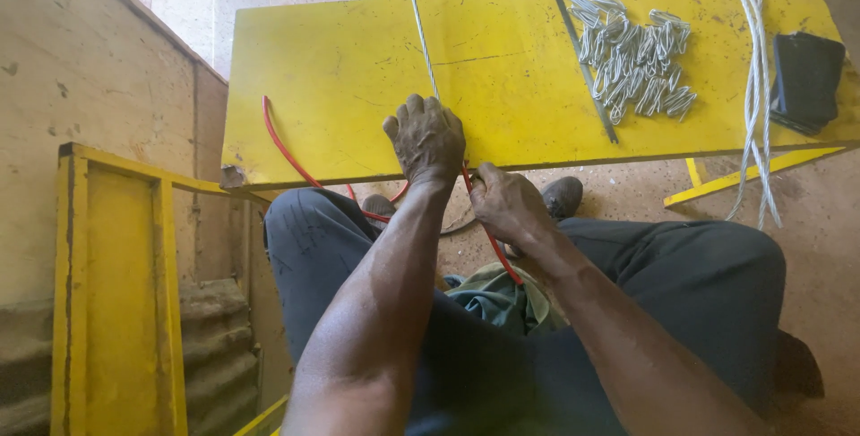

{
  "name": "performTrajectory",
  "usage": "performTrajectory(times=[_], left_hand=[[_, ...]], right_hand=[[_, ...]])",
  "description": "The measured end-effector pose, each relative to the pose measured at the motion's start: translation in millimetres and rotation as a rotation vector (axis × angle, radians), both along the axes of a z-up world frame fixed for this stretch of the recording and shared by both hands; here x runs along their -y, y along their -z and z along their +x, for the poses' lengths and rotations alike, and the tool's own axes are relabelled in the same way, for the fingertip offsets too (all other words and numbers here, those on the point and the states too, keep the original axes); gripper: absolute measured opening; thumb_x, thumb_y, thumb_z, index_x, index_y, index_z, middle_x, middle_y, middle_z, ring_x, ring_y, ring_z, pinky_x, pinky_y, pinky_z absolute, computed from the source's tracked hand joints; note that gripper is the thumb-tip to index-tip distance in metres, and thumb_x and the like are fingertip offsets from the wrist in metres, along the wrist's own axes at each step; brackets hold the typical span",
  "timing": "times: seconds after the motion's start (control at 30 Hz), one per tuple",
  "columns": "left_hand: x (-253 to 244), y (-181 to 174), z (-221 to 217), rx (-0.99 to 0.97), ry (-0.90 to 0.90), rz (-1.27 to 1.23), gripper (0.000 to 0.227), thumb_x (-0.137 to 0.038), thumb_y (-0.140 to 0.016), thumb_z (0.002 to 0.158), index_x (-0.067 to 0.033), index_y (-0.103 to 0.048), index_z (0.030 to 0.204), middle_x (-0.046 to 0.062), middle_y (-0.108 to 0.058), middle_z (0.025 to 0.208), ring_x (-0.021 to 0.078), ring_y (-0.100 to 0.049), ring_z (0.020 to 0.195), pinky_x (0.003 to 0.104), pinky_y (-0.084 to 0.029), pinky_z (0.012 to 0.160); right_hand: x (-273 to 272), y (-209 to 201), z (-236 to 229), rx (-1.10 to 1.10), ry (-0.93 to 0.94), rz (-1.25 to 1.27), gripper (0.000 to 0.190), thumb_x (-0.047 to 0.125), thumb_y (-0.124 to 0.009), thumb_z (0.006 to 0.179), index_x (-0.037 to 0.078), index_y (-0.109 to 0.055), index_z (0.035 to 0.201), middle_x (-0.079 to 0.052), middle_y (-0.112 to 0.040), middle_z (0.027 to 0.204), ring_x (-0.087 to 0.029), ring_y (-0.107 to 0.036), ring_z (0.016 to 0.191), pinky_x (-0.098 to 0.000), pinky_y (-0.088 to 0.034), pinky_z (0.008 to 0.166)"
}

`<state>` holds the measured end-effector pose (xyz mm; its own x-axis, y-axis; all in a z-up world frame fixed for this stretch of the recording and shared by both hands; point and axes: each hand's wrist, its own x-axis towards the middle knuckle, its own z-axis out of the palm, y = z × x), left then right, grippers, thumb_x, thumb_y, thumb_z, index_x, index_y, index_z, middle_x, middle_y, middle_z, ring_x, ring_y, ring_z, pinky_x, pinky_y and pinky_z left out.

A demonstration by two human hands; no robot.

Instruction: The person sits on the floor and uses a knife to strip the insulation off red and white wires. They repeatedly hold the wires against a yellow table, cut the outer layer, and pull the insulation away to expose the inner conductor.

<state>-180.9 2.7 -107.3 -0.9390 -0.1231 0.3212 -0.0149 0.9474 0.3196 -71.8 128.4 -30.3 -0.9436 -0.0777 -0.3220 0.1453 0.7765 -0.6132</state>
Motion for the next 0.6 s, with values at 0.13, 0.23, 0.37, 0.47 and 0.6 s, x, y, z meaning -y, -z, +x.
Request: performTrajectory(times=[0.13,0.23,0.37,0.47,0.6], left_hand=[[2,10,1,-0.060,0.001,-0.010,0.020,-0.030,-0.048,0.102,-0.0197,-0.064,0.095,0.004,-0.058,0.098,0.0227,-0.061,0.096,0.043,-0.037,0.093],[-1,15,0,-0.101,0.013,-0.013,0.019,-0.030,-0.051,0.101,-0.0195,-0.064,0.093,0.004,-0.057,0.097,0.0227,-0.060,0.095,0.044,-0.037,0.093],[0,8,4,-0.044,0.020,-0.010,0.021,-0.028,-0.046,0.103,-0.0202,-0.064,0.095,0.003,-0.057,0.097,0.0214,-0.059,0.097,0.043,-0.037,0.095],[1,12,1,-0.041,0.021,-0.020,0.020,-0.029,-0.047,0.103,-0.0203,-0.064,0.096,0.003,-0.057,0.098,0.0208,-0.060,0.098,0.043,-0.037,0.096],[1,6,7,-0.031,0.012,-0.027,0.019,-0.029,-0.049,0.103,-0.0199,-0.064,0.096,0.004,-0.058,0.098,0.0206,-0.061,0.099,0.044,-0.037,0.098]], right_hand=[[2,-6,8,0.002,0.005,0.008,0.037,0.035,-0.045,0.102,0.007,-0.067,0.109,-0.035,-0.074,0.100,-0.055,-0.072,0.106,-0.0642,-0.057,0.089],[1,-2,10,-0.010,0.008,0.014,0.035,0.033,-0.044,0.102,0.007,-0.067,0.109,-0.034,-0.075,0.099,-0.055,-0.073,0.106,-0.0639,-0.058,0.090],[5,-1,8,0.029,0.009,0.045,0.038,0.037,-0.043,0.101,0.009,-0.067,0.111,-0.034,-0.074,0.102,-0.054,-0.072,0.108,-0.0639,-0.056,0.091],[3,2,8,0.023,0.029,0.018,0.037,0.036,-0.043,0.101,0.010,-0.068,0.110,-0.034,-0.075,0.099,-0.053,-0.074,0.106,-0.0622,-0.058,0.088],[8,-6,17,0.052,0.015,0.041,0.038,0.037,-0.043,0.101,0.010,-0.067,0.113,-0.034,-0.075,0.100,-0.054,-0.073,0.105,-0.0632,-0.057,0.089]])
